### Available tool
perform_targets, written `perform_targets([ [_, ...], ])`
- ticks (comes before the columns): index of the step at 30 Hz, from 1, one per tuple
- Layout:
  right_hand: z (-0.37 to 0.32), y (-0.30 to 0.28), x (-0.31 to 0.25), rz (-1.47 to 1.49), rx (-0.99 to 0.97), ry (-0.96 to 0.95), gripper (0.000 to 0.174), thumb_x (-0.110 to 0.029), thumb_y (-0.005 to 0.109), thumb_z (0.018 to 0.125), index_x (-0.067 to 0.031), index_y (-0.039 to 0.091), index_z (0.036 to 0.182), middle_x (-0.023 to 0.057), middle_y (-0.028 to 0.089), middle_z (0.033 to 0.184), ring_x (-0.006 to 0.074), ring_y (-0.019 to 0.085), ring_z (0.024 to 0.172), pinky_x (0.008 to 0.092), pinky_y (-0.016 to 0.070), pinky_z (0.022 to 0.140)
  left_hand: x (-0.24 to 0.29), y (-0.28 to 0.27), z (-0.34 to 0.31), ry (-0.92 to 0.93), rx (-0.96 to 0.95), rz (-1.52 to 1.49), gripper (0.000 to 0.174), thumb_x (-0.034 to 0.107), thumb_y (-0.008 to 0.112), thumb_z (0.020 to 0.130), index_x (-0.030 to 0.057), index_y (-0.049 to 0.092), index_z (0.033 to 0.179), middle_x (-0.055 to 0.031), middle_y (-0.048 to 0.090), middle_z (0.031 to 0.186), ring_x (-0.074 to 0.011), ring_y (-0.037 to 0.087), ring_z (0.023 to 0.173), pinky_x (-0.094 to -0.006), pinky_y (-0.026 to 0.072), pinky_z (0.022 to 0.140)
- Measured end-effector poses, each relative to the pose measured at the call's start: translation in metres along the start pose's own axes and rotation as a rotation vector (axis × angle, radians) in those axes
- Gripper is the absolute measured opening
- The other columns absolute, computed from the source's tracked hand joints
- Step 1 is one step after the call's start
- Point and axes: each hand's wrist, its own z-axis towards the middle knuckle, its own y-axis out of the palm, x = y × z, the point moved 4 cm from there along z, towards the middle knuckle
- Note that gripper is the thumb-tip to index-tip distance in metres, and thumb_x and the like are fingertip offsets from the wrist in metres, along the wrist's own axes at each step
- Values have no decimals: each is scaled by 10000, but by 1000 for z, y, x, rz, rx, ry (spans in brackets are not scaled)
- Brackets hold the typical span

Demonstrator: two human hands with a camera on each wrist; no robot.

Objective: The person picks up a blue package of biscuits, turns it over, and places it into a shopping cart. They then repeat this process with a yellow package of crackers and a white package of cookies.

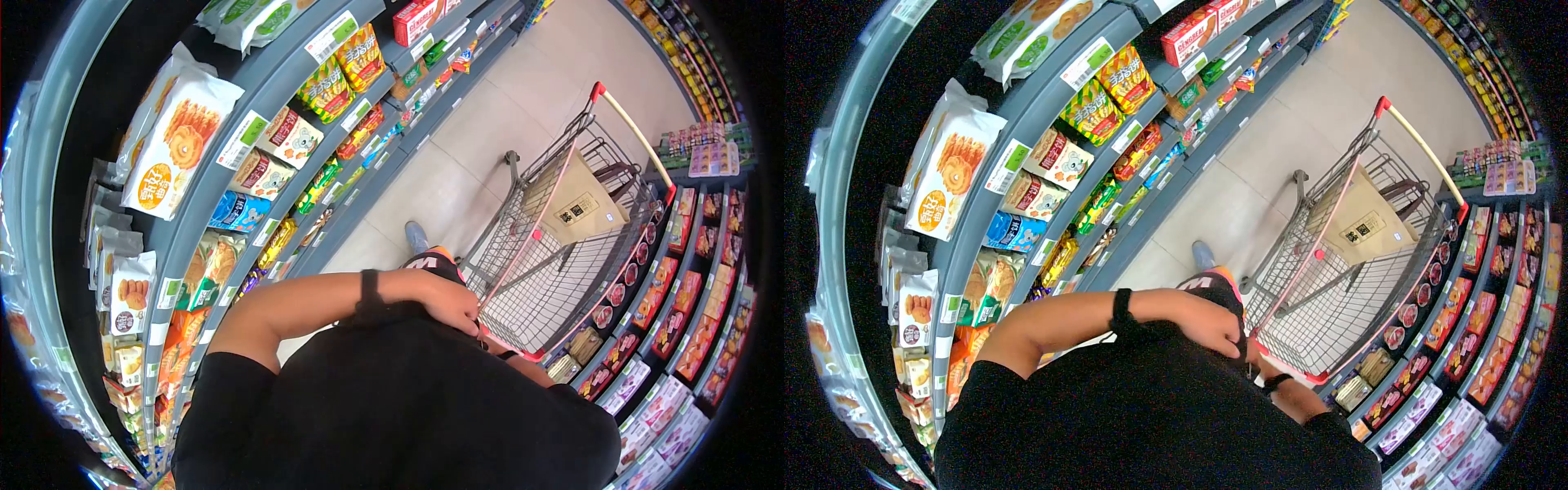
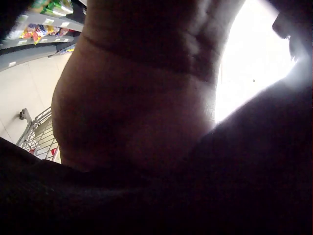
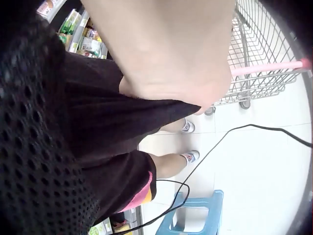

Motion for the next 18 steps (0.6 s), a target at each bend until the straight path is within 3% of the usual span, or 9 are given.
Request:
perform_targets([
  [3, 1, -24, -15, -73, -9, 76, 284, -229, 468, 853, -23, 619, 978, 38, 611, 833, 177, 548, 700, 287, 449, 638, -19, 2, -35, -16, 121, -120, 487, 404, 475, 938, -56, 604, 843, -187, 611, 727, -256, 568, 657, -407, 429, 652],
  [6, 37, -46, -78, -394, -25, 32, 276, -226, 475, 837, -27, 634, 942, 18, 609, 786, 157, 538, 645, 267, 442, 589, -50, 21, -81, -64, 207, -232, 478, 390, 458, 958, -51, 575, 817, -98, 562, 653, -179, 528, 628, -364, 432, 620],
  [7, 60, -56, -108, -652, -178, 59, 254, -206, 492, 849, -24, 631, 962, 10, 617, 847, 147, 563, 771, 251, 452, 667, -58, 33, -98, -143, 236, -341, 471, 385, 456, 962, -48, 565, 811, -64, 540, 635, -158, 516, 622, -348, 435, 612],
  [8, 33, 19, -150, -865, -46, -323, 230, -155, 493, 858, -12, 617, 989, 19, 615, 920, 127, 564, 890, 240, 454, 754, -67, 46, -115, -172, 291, -394, 465, 382, 457, 964, -44, 565, 811, -43, 526, 634, -138, 505, 619, -331, 435, 603],
  [9, 42, 44, -172, -1105, -58, -367, 227, -97, 470, 861, -17, 604, 1025, 28, 613, 970, 118, 564, 944, 258, 458, 802, -75, 62, -132, -202, 346, -454, 460, 379, 458, 967, -40, 564, 812, -22, 512, 633, -118, 494, 615, -314, 435, 595],
  [11, 3, 171, -199, -1053, -422, -263, 235, -96, 535, 875, -15, 606, 1084, 36, 627, 985, 115, 564, 922, 264, 455, 844, -92, 105, -157, -200, 475, -577, 458, 371, 454, 972, -24, 509, 748, 18, 442, 626, -90, 435, 609, -300, 429, 584],
  [14, -41, 311, -171, -1263, -863, -39, 254, -118, 575, 877, 10, 593, 1096, 52, 635, 993, 108, 577, 895, 253, 469, 825, -91, 165, -184, -227, 687, -676, 446, 355, 463, 972, -4, 439, 708, 45, 377, 630, -75, 408, 628, -298, 407, 580],
  [15, -50, 341, -152, -1359, -990, 34, 271, -137, 591, 877, 17, 589, 1100, 64, 638, 992, 110, 584, 890, 254, 474, 820, -101, 192, -181, -150, 780, -757, 429, 348, 485, 965, -15, 491, 735, 44, 409, 632, -66, 405, 643, -286, 393, 587],
  [18, -60, 394, -95, -1812, -1298, 25, 345, -260, 607, 891, 16, 597, 1098, 156, 639, 1001, 203, 621, 922, 299, 482, 793, -93, 249, -180, -220, 994, -822, 412, 347, 499, 960, -16, 551, 774, 39, 457, 638, -58, 404, 652, -273, 392, 596],
])
